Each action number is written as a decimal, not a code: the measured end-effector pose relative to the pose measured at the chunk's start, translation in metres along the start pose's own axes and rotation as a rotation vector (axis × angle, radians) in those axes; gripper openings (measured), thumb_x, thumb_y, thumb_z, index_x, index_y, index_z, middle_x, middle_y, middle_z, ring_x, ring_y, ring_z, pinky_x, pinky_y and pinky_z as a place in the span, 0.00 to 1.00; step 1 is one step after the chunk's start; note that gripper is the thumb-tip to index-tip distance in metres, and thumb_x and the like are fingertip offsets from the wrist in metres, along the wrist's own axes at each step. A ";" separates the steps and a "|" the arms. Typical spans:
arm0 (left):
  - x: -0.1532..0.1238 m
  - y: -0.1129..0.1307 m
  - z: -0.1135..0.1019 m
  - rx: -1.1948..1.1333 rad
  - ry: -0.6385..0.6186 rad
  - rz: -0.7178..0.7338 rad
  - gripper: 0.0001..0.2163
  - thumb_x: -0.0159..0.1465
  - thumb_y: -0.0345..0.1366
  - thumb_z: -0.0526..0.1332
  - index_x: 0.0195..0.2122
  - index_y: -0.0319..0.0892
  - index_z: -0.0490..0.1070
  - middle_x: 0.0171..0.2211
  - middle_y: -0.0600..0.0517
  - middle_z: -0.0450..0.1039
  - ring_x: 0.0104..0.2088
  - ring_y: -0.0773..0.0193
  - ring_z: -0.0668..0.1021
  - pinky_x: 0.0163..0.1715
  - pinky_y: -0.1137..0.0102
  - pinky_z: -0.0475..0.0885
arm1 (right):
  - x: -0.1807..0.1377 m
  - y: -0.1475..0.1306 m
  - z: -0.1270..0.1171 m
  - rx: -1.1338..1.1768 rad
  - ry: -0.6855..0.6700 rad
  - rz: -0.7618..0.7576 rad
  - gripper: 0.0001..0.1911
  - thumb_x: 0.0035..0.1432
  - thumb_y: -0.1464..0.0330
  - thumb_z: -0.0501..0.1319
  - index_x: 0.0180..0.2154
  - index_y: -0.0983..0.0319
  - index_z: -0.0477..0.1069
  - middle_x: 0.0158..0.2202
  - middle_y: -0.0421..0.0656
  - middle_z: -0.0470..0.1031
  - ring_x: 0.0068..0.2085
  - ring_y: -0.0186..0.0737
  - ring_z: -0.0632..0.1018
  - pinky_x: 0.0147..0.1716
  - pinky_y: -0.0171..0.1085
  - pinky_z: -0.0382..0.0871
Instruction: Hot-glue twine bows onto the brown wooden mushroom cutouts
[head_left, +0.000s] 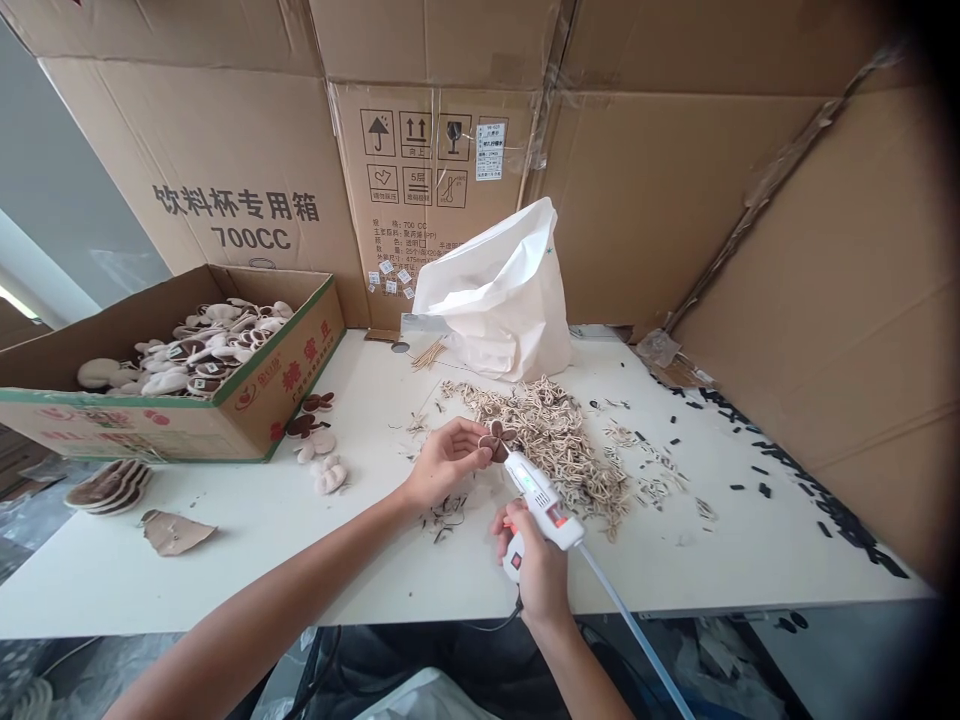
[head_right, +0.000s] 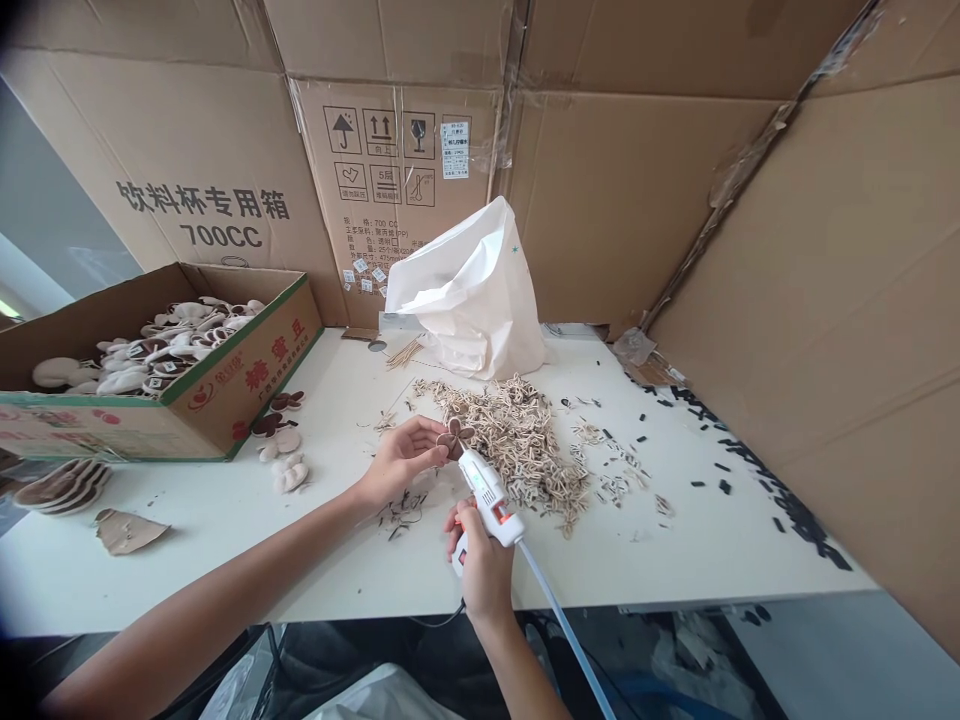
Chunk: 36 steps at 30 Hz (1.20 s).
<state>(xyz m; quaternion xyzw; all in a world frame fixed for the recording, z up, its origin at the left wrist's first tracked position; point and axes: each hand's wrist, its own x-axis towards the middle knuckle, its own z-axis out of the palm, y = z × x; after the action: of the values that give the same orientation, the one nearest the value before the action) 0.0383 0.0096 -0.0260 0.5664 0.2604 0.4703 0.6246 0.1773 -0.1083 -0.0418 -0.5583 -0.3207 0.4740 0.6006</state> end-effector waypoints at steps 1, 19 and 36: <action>0.000 0.000 0.000 0.002 0.000 0.001 0.15 0.65 0.39 0.72 0.47 0.38 0.74 0.40 0.44 0.81 0.41 0.58 0.84 0.43 0.64 0.80 | 0.000 0.000 0.000 0.002 0.003 0.000 0.14 0.60 0.60 0.62 0.24 0.59 0.69 0.26 0.39 0.73 0.21 0.33 0.67 0.19 0.33 0.56; -0.001 0.000 0.001 -0.010 0.016 0.009 0.14 0.65 0.38 0.72 0.47 0.38 0.74 0.39 0.45 0.80 0.40 0.61 0.83 0.43 0.66 0.79 | 0.001 0.002 0.000 -0.011 0.031 -0.001 0.14 0.58 0.61 0.63 0.24 0.60 0.70 0.24 0.40 0.73 0.20 0.33 0.68 0.19 0.34 0.56; -0.002 0.011 0.002 -0.058 0.049 -0.015 0.15 0.63 0.40 0.72 0.45 0.39 0.73 0.38 0.48 0.78 0.38 0.63 0.81 0.40 0.68 0.77 | -0.002 -0.002 0.003 0.135 0.098 -0.050 0.19 0.62 0.51 0.66 0.35 0.61 0.72 0.27 0.43 0.79 0.16 0.32 0.68 0.16 0.33 0.57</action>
<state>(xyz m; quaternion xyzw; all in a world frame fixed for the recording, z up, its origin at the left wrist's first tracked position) 0.0363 0.0056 -0.0153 0.5345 0.2662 0.4869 0.6375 0.1748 -0.1090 -0.0387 -0.5311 -0.2721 0.4516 0.6633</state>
